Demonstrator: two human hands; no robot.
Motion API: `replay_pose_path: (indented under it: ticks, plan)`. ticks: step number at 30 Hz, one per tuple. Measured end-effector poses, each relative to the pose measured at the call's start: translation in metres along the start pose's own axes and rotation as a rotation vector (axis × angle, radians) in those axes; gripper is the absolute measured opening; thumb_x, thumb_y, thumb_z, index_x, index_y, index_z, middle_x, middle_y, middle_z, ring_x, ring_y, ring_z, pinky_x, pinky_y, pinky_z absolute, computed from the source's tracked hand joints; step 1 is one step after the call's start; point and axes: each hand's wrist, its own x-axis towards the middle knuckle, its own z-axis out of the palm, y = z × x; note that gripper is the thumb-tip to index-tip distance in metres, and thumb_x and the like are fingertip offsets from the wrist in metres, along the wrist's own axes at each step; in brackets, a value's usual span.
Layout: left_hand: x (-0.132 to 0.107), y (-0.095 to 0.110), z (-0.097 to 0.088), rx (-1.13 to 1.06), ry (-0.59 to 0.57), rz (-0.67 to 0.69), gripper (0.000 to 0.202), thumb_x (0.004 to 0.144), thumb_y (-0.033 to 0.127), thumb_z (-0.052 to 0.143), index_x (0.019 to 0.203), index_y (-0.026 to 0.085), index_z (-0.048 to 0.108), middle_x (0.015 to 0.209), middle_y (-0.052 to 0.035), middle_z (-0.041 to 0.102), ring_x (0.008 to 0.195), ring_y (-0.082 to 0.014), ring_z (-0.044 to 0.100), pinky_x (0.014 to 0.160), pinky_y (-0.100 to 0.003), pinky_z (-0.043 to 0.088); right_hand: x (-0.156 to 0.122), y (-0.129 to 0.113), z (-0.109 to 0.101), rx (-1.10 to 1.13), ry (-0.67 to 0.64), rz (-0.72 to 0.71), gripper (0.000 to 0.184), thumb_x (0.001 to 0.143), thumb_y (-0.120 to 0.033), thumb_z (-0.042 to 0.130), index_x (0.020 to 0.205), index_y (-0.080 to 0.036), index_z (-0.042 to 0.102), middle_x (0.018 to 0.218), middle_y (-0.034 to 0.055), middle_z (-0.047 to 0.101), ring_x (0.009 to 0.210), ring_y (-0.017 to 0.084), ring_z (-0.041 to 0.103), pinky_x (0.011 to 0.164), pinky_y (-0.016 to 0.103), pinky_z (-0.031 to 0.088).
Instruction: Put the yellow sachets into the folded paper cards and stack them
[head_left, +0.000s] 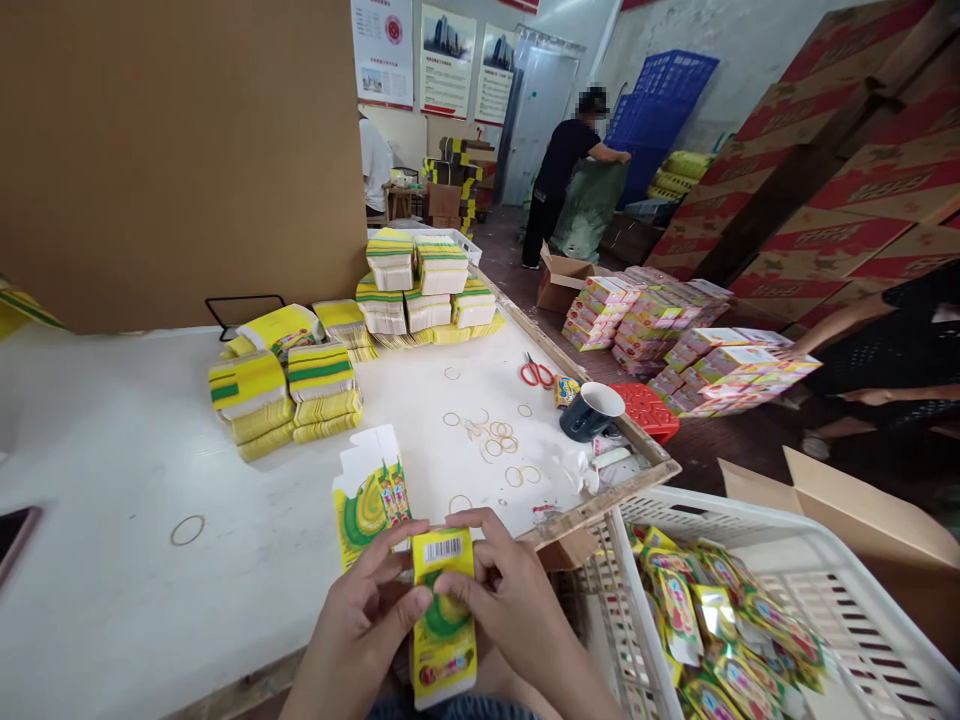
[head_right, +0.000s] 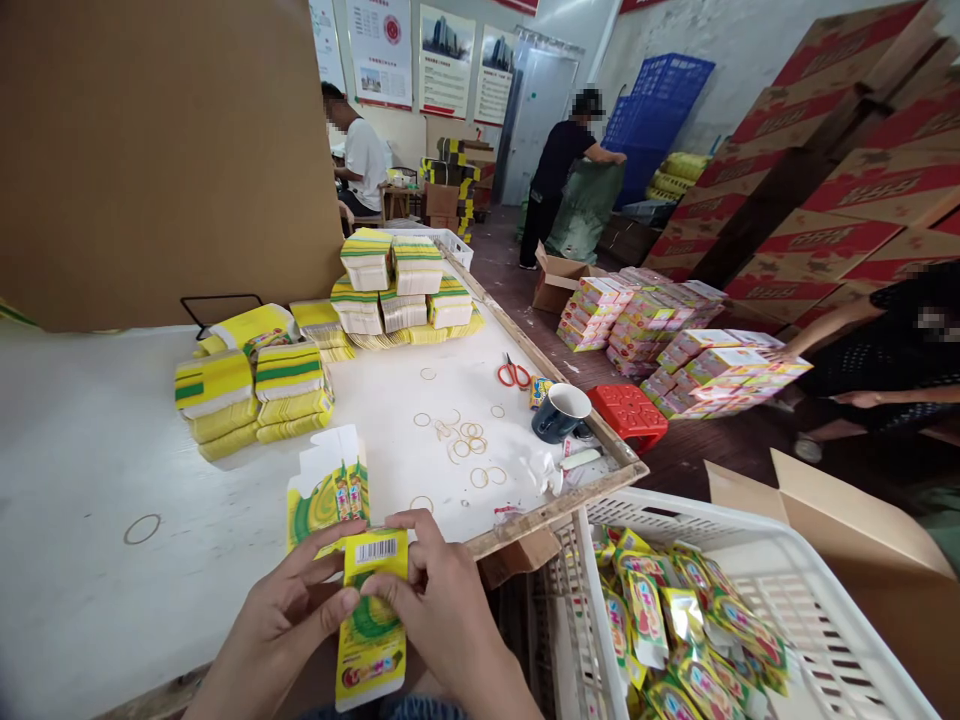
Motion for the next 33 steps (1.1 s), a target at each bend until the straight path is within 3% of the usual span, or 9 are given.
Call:
replay_pose_path:
  ticks: [5, 9, 11, 14, 16, 18, 21, 27, 33]
  plan:
    - [0.000, 0.002, 0.014, -0.018, 0.046, 0.048, 0.031, 0.078, 0.028, 0.072, 0.109, 0.026, 0.068, 0.108, -0.0052, 0.076, 0.090, -0.0216, 0.072, 0.074, -0.026, 0.057, -0.003, 0.001, 0.003, 0.202, 0.157, -0.101, 0.017, 0.089, -0.034, 0.059, 0.098, -0.021, 0.065, 0.082, 0.0011, 0.063, 0.065, 0.013, 0.054, 0.060, 0.022, 0.043]
    - [0.000, 0.005, 0.024, 0.120, 0.074, 0.132, 0.017, 0.081, 0.032, 0.067, 0.094, 0.024, 0.074, 0.101, -0.0054, 0.077, 0.087, -0.0207, 0.071, 0.078, -0.028, 0.056, -0.013, -0.002, -0.004, 0.195, 0.170, -0.154, 0.014, 0.088, -0.032, 0.059, 0.084, -0.020, 0.066, 0.076, 0.0025, 0.066, 0.071, 0.017, 0.062, 0.062, 0.025, 0.049]
    - [0.002, 0.006, 0.014, 0.322, 0.120, 0.176, 0.020, 0.085, 0.036, 0.060, 0.093, 0.023, 0.074, 0.105, -0.0070, 0.074, 0.099, -0.0236, 0.068, 0.089, -0.032, 0.053, -0.026, 0.002, -0.030, -0.043, 0.251, -0.193, 0.015, 0.089, -0.031, 0.056, 0.087, -0.022, 0.068, 0.080, 0.0040, 0.067, 0.074, 0.019, 0.063, 0.063, 0.028, 0.049]
    - [0.006, 0.003, -0.021, 0.683, 0.490, 0.263, 0.040, 0.084, 0.044, 0.056, 0.116, 0.020, 0.061, 0.125, -0.0123, 0.063, 0.116, -0.0286, 0.058, 0.101, -0.043, 0.044, -0.048, 0.019, -0.094, -0.561, 0.556, -0.147, 0.023, 0.087, -0.043, 0.057, 0.093, -0.024, 0.069, 0.096, 0.0081, 0.069, 0.090, 0.027, 0.064, 0.076, 0.039, 0.049]
    - [0.009, -0.002, -0.046, 0.890, 0.691, 0.164, 0.061, 0.077, 0.052, 0.060, 0.124, 0.014, 0.050, 0.121, -0.0172, 0.061, 0.109, -0.0326, 0.059, 0.090, -0.046, 0.049, -0.058, 0.031, -0.129, -0.836, 0.671, -0.105, 0.042, 0.078, -0.062, 0.058, 0.091, -0.023, 0.069, 0.096, 0.0109, 0.069, 0.090, 0.034, 0.062, 0.080, 0.049, 0.046]
    - [0.009, -0.006, -0.062, 1.011, 0.674, -0.002, 0.043, 0.077, 0.052, 0.057, 0.105, 0.019, 0.056, 0.093, -0.0090, 0.068, 0.081, -0.0281, 0.065, 0.068, -0.038, 0.051, -0.060, 0.035, -0.137, -0.886, 0.687, -0.060, 0.051, 0.075, -0.068, 0.056, 0.096, -0.023, 0.067, 0.096, 0.0106, 0.069, 0.081, 0.031, 0.063, 0.073, 0.046, 0.049]
    - [0.011, -0.009, -0.067, 1.054, 0.621, -0.087, 0.024, 0.084, 0.047, 0.047, 0.078, 0.025, 0.053, 0.065, 0.0018, 0.061, 0.058, -0.0203, 0.059, 0.054, -0.030, 0.042, -0.046, 0.027, -0.101, -0.681, 0.564, -0.021, 0.038, 0.084, -0.057, 0.055, 0.100, -0.024, 0.065, 0.084, 0.0051, 0.068, 0.063, 0.020, 0.062, 0.057, 0.031, 0.050]
    - [0.015, -0.008, -0.063, 0.810, 0.577, -0.007, 0.028, 0.076, 0.046, 0.061, 0.092, 0.024, 0.055, 0.068, 0.0026, 0.063, 0.057, -0.0207, 0.063, 0.053, -0.028, 0.045, 0.002, -0.002, 0.008, -0.286, 0.241, -0.314, 0.013, 0.091, -0.026, 0.053, 0.099, -0.022, 0.062, 0.083, 0.0026, 0.067, 0.065, 0.014, 0.061, 0.061, 0.022, 0.051]
    - [-0.010, 0.012, -0.046, 0.527, 0.462, 0.162, 0.023, 0.073, 0.044, 0.070, 0.081, 0.023, 0.063, 0.072, -0.0001, 0.068, 0.069, -0.0208, 0.063, 0.062, -0.024, 0.050, 0.016, -0.019, 0.042, -0.159, 0.233, -0.421, 0.037, 0.090, -0.020, 0.051, 0.126, -0.027, 0.052, 0.111, 0.0075, 0.066, 0.082, 0.020, 0.062, 0.074, 0.032, 0.055]
